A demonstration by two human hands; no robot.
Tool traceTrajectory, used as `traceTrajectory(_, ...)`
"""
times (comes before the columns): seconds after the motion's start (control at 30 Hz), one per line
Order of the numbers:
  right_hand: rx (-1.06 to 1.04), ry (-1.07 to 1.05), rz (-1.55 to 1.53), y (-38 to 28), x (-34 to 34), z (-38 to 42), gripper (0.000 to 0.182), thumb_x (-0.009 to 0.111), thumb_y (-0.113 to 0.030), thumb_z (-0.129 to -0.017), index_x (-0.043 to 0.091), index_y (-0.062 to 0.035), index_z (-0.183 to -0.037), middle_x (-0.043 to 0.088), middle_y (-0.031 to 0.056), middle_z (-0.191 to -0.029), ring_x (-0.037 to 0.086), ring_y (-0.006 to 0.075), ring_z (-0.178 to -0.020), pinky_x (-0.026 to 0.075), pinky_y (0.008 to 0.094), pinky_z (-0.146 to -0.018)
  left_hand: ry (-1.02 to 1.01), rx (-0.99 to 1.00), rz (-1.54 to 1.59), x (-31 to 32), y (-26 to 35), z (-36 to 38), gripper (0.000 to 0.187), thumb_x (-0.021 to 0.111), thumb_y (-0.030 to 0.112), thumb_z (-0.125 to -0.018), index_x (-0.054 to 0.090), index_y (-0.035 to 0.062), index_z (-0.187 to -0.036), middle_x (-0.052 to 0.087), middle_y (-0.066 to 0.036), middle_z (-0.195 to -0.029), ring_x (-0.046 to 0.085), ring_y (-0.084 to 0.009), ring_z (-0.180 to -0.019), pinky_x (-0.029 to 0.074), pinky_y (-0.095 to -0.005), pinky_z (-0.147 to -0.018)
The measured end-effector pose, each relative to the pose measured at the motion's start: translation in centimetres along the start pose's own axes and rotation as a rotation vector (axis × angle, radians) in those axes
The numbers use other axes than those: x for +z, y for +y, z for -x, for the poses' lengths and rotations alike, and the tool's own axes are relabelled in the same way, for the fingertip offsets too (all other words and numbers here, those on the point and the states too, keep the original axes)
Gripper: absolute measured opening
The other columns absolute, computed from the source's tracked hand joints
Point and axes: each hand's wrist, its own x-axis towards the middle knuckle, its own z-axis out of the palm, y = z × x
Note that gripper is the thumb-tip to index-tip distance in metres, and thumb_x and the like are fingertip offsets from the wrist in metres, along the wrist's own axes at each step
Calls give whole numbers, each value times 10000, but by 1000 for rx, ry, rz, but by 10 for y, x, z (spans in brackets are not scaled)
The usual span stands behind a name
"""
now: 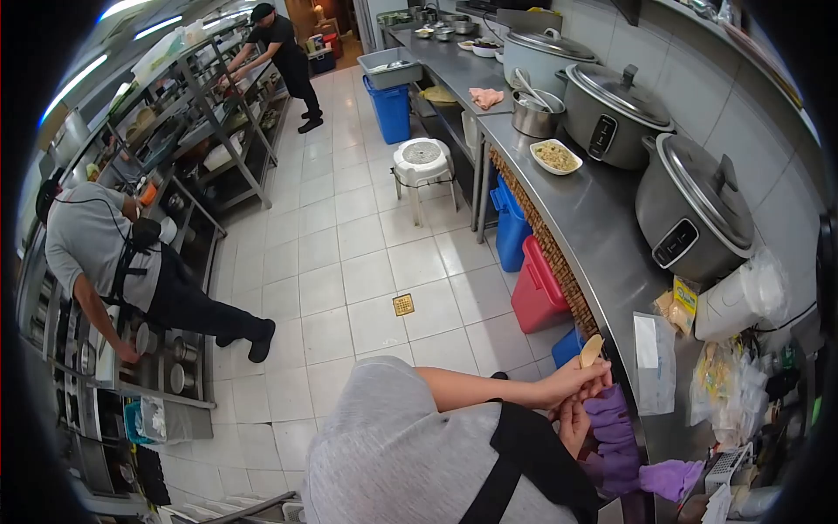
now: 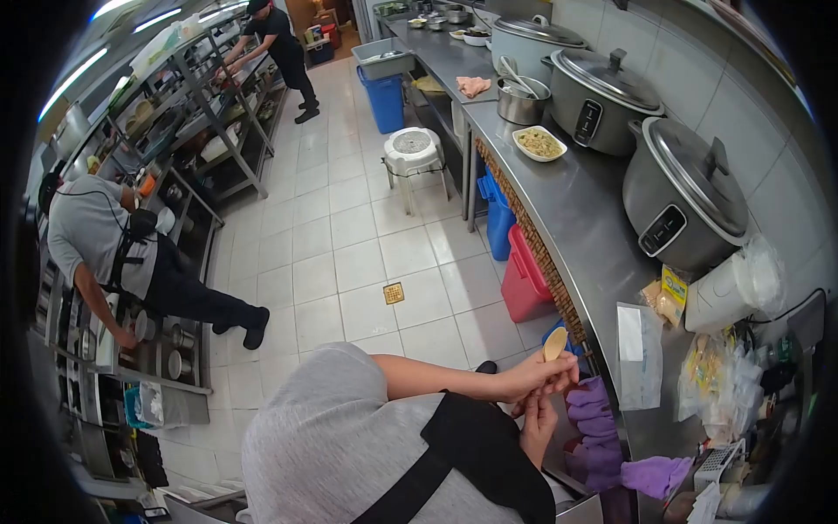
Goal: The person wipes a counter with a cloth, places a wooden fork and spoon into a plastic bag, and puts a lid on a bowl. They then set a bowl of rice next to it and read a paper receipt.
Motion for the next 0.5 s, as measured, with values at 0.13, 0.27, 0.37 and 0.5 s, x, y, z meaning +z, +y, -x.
traceTrajectory(0.13, -47, 41, 9, 1, -4, -7, 253, 426, -206, -907, 493, 2, -778, 491, 35, -627, 461, 95, -541, 378, 217, -501, -56, 91, -179, -10, 5, -7, 208, 588, 230, -812, 554, 31, -865, 540, -8, -771, 475, -44, -638, 386, -186, -560)
traceTrajectory(0.27, -44, 162, -120, 1, -6, -12, 253, 431, -217, -904, 486, -5, -776, 480, 37, -616, 465, 97, -537, 390, 219, -505, -137, 21, -245, -29, -7, -10, 218, 582, 171, -820, 581, -6, -946, 558, 0, -756, 487, -35, -650, 413, -193, -596)
traceTrajectory(0.37, -11, 158, -136, 5, -9, -15, 241, 434, -211, -903, 488, -7, -786, 481, 37, -622, 465, 95, -539, 391, 218, -502, -163, -63, -223, -33, -6, -7, 197, 564, 154, -833, 586, -9, -941, 554, 10, -690, 478, -25, -597, 412, -190, -562)
traceTrajectory(0.5, -6, 156, -143, 9, -10, -18, 235, 439, -208, -901, 492, -6, -793, 480, 35, -622, 463, 93, -537, 387, 215, -493, -107, 47, -262, -31, -11, -14, 173, 547, 155, -842, 580, -10, -880, 501, 16, -567, 436, -25, -449, 369, -179, -402)
